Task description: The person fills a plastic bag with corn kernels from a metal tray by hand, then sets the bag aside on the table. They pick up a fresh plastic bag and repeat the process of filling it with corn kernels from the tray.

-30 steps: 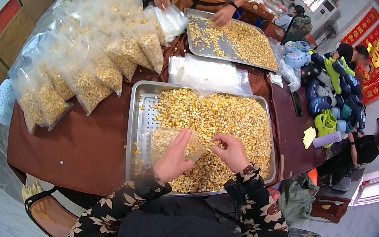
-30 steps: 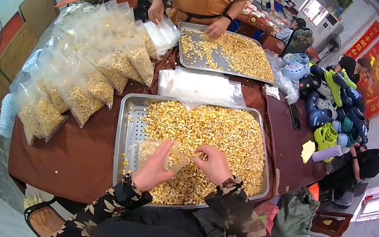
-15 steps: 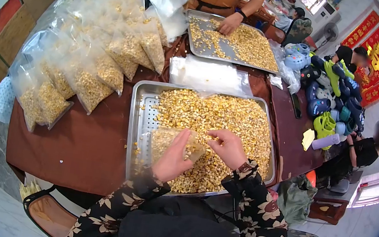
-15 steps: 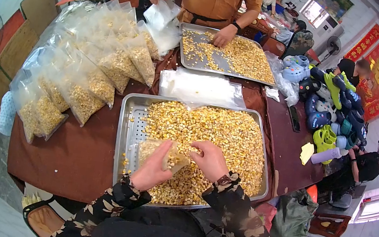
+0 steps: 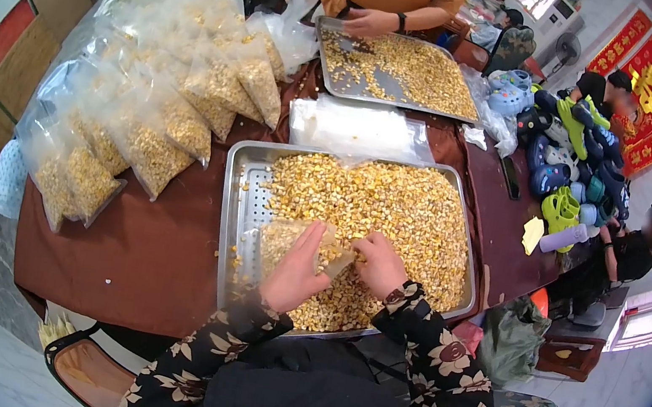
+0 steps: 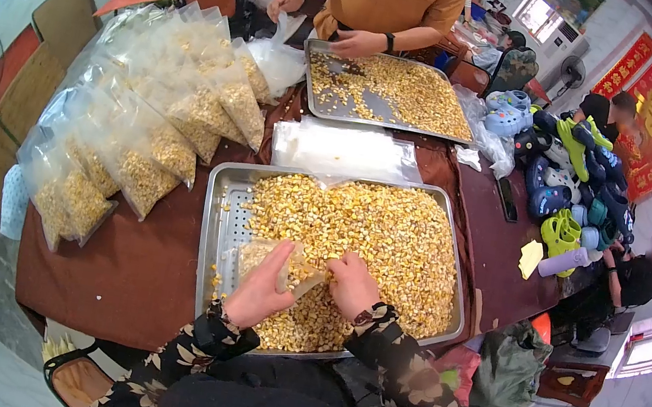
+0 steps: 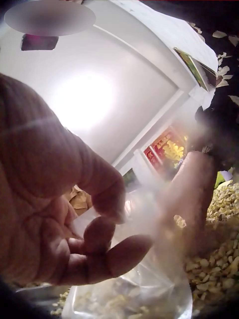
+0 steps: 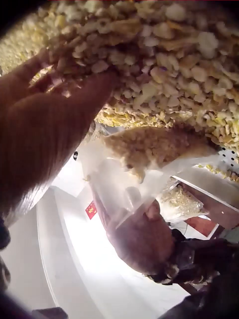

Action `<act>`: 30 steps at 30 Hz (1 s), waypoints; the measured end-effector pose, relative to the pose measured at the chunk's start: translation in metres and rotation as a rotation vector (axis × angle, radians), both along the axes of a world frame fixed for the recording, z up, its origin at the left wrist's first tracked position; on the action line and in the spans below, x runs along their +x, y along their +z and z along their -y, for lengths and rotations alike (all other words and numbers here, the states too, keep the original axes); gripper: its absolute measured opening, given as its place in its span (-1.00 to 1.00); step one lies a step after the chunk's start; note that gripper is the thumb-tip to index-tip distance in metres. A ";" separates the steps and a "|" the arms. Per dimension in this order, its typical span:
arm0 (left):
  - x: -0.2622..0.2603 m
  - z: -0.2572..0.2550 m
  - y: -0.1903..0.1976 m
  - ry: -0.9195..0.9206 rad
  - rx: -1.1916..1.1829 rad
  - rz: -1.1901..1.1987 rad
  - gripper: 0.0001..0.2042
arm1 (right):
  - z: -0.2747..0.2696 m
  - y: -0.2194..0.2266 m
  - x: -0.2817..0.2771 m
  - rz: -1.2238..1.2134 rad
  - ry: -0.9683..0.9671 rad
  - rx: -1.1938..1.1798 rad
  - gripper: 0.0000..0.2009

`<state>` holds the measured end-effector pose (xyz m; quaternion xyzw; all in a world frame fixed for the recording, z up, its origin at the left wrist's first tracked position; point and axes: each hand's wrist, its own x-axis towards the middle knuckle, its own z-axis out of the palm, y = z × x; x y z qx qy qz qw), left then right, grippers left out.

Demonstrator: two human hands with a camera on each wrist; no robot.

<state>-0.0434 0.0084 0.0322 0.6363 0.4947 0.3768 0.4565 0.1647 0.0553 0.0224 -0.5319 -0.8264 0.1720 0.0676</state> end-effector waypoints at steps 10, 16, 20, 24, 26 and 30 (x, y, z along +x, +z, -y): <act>0.002 -0.002 -0.002 -0.009 -0.004 -0.003 -0.23 | -0.023 0.040 -0.003 -0.366 -0.142 -0.235 -0.82; 0.003 -0.003 -0.008 -0.016 -0.002 0.008 -0.22 | -0.010 0.073 -0.035 -0.435 0.007 -0.244 -0.81; 0.001 -0.003 -0.003 -0.005 -0.029 0.034 -0.22 | -0.001 0.098 -0.050 -0.461 -0.047 -0.421 -0.74; 0.001 -0.002 -0.003 -0.010 -0.018 0.014 -0.22 | -0.001 0.094 -0.036 -0.530 -0.116 -0.444 -0.72; 0.002 -0.002 -0.004 -0.011 -0.001 -0.004 -0.22 | -0.004 0.085 -0.021 -0.549 -0.126 -0.421 -0.70; 0.001 -0.002 -0.003 -0.018 0.031 -0.021 -0.25 | -0.002 0.045 0.020 -0.168 0.046 -0.089 -0.49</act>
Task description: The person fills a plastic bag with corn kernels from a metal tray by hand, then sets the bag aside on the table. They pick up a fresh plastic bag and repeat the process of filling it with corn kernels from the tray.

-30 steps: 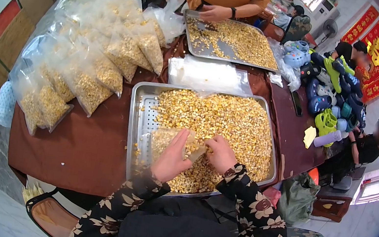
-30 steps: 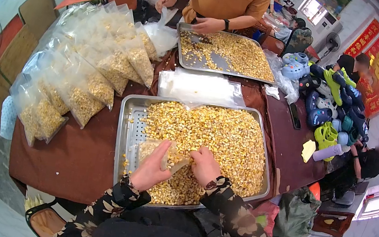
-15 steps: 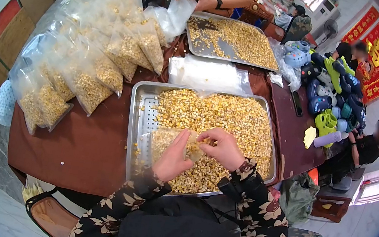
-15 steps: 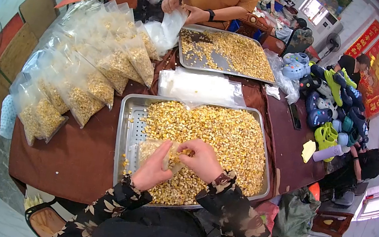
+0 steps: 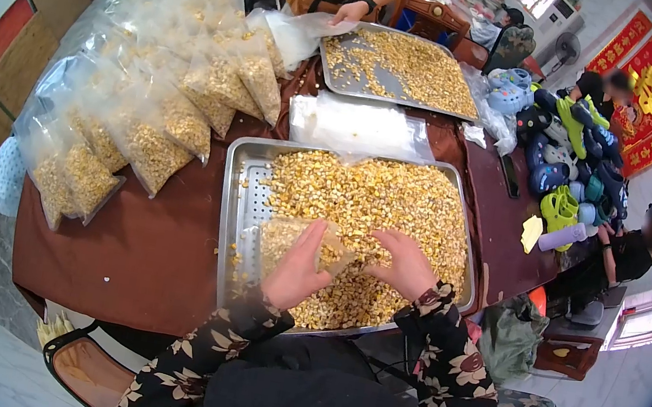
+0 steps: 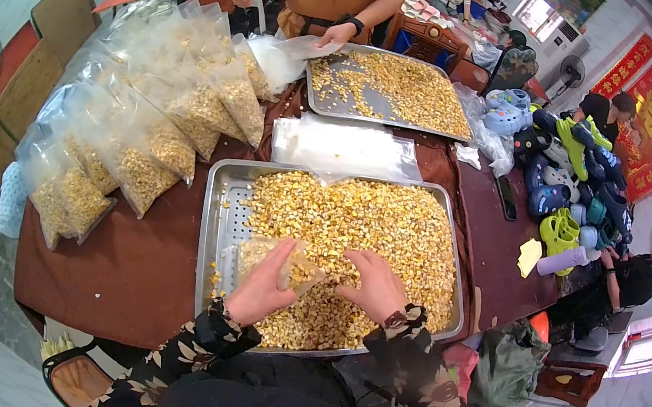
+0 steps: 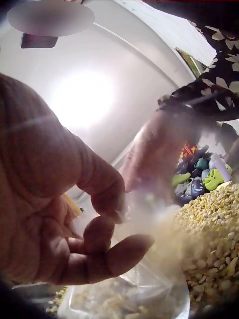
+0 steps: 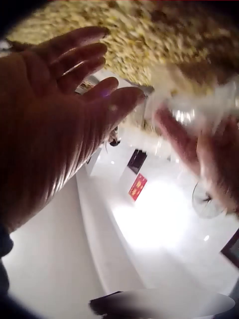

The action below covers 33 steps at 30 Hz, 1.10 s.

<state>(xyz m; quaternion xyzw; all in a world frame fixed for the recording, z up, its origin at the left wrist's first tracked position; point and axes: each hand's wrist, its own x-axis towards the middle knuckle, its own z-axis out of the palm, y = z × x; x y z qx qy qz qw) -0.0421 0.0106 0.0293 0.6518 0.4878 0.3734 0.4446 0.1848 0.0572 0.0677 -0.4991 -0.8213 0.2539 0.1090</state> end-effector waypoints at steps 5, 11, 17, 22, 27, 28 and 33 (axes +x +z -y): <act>0.002 0.001 -0.001 0.002 0.002 -0.005 -0.26 | 0.023 -0.002 0.002 0.534 -0.095 -0.027 -0.17; 0.004 0.001 0.001 -0.005 0.007 -0.027 -0.26 | 0.024 -0.023 -0.002 0.236 -0.222 -0.003 -0.60; 0.000 0.001 0.001 -0.012 -0.013 0.034 -0.26 | 0.004 -0.048 0.004 0.023 -0.214 0.026 -0.86; 0.002 0.001 -0.007 0.014 -0.029 0.006 -0.22 | -0.002 -0.009 -0.019 -0.195 -0.209 -0.110 -0.82; 0.005 0.001 -0.011 0.015 -0.041 0.046 -0.22 | 0.004 0.017 -0.050 -0.351 -0.101 -0.183 -0.79; 0.004 0.000 -0.012 0.014 -0.060 0.071 -0.22 | 0.006 0.020 -0.055 -0.394 -0.075 -0.247 -0.77; -0.005 0.005 -0.014 0.036 -0.014 0.069 -0.24 | -0.006 0.023 -0.061 -0.399 -0.203 -0.215 -0.80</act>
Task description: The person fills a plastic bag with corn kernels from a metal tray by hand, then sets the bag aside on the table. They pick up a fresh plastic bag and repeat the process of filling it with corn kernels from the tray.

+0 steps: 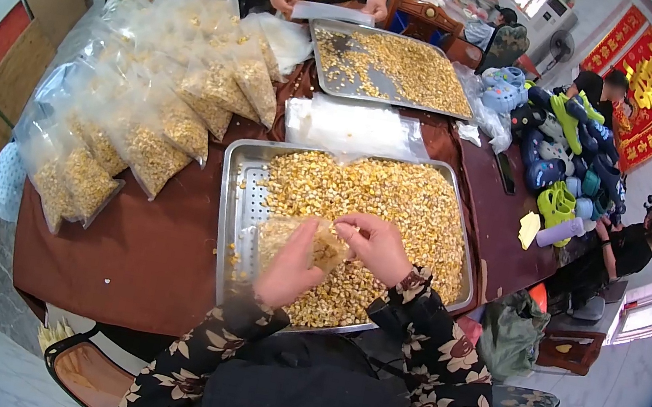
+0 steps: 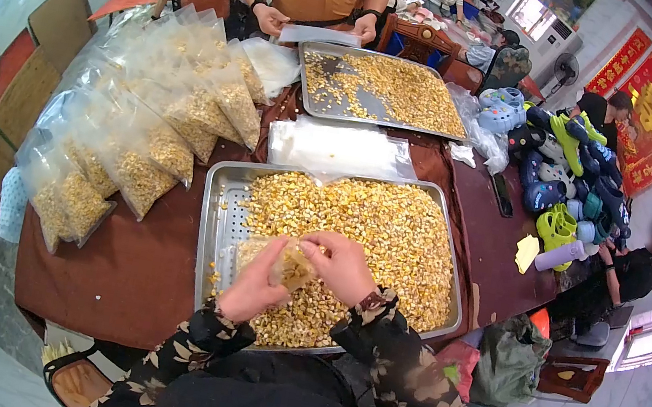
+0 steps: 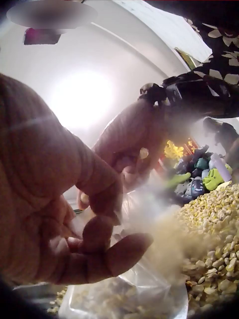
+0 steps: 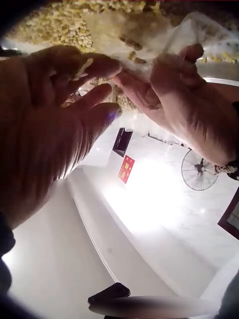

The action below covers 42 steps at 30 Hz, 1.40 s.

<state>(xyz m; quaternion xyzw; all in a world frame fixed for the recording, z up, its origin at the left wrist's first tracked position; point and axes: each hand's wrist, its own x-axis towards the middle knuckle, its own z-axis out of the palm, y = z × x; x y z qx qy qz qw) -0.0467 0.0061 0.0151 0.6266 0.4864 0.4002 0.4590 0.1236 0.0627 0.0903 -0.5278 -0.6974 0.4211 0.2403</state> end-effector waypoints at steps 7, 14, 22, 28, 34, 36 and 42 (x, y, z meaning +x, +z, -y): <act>-0.042 0.013 0.037 0.099 -0.146 0.055 -0.26 | -0.018 -0.055 0.007 0.530 0.420 0.397 -0.61; -0.046 0.017 0.038 0.158 -0.158 0.148 -0.28 | -0.014 -0.068 -0.009 0.725 0.603 0.551 -0.57; -0.028 0.011 0.038 0.081 -0.185 0.153 -0.26 | -0.006 -0.075 0.040 0.575 0.344 0.474 -0.83; -0.005 -0.001 0.012 0.059 -0.053 0.063 -0.24 | -0.010 -0.050 0.069 0.133 -0.069 -0.172 -0.80; 0.001 -0.005 -0.002 0.041 0.023 -0.025 -0.23 | -0.011 -0.013 0.043 -0.200 -0.012 -0.322 -0.80; 0.003 -0.005 0.005 0.043 0.026 -0.052 -0.23 | -0.004 0.006 0.023 -0.212 0.054 -0.249 -0.79; -0.002 -0.002 0.021 0.039 -0.095 0.112 -0.28 | 0.012 0.028 -0.009 -0.103 0.185 -0.095 -0.73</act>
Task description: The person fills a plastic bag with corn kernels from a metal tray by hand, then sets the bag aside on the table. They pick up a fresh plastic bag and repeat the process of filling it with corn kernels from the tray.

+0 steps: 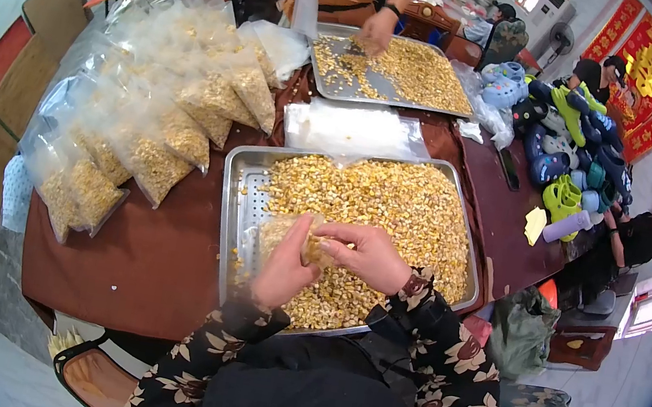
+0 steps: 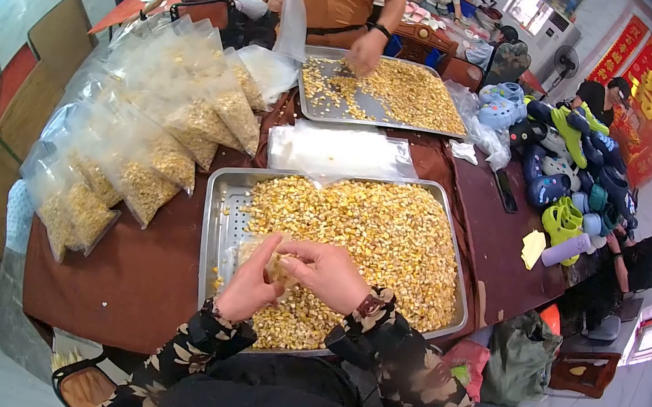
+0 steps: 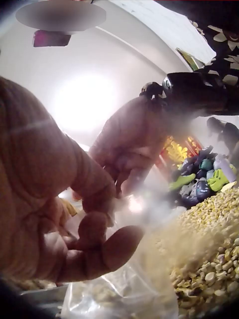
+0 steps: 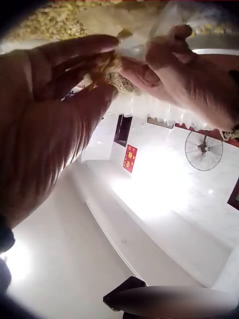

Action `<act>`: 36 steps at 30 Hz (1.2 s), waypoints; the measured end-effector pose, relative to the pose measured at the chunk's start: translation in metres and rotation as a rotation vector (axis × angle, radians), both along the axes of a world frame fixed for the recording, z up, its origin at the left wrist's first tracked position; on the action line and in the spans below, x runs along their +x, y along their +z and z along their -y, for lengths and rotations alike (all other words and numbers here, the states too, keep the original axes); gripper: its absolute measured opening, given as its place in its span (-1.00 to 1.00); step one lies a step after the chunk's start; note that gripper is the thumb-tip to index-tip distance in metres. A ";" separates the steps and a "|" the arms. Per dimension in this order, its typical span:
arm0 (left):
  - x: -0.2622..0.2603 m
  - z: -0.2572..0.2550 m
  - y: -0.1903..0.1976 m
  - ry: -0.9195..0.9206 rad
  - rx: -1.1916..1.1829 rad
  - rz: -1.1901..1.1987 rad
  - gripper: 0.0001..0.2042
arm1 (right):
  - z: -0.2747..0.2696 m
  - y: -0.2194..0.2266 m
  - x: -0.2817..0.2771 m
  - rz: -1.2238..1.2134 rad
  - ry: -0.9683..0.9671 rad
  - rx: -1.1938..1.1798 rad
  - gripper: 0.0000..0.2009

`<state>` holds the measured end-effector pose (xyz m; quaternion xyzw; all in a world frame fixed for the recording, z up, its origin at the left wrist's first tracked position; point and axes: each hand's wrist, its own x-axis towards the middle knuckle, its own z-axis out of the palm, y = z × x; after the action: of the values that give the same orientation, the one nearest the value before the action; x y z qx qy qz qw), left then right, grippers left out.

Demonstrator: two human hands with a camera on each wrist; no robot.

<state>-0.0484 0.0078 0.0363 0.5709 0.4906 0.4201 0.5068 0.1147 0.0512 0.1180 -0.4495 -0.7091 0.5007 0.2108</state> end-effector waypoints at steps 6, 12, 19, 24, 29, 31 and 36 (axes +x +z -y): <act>-0.020 0.007 0.007 0.042 0.066 -0.161 -0.29 | -0.008 -0.013 0.004 0.109 -0.062 0.175 -0.80; -0.056 0.011 0.055 0.012 -0.202 -0.069 -0.38 | -0.023 -0.039 -0.009 0.071 0.067 0.351 -0.67; -0.084 0.009 0.048 -0.057 -0.166 -0.158 -0.48 | -0.030 -0.056 -0.041 -0.076 0.204 0.339 -0.70; -0.103 0.004 0.043 -0.041 -0.093 -0.191 -0.65 | -0.020 -0.055 -0.048 -0.026 0.093 0.305 -0.87; -0.105 0.019 0.050 -0.035 0.043 -0.286 -0.82 | -0.014 -0.067 -0.056 -0.076 -0.099 0.267 -0.84; -0.104 0.028 0.048 -0.088 0.155 -0.391 -0.80 | -0.009 -0.069 -0.058 -0.086 -0.127 0.228 -0.83; -0.110 0.040 0.042 -0.023 0.492 -0.643 -0.92 | -0.005 -0.070 -0.062 -0.167 -0.232 0.227 -0.84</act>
<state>-0.1580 -0.0317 0.0784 0.7829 0.5027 0.3190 0.1804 0.0527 0.0564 0.0476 -0.4584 -0.6844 0.4254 0.3749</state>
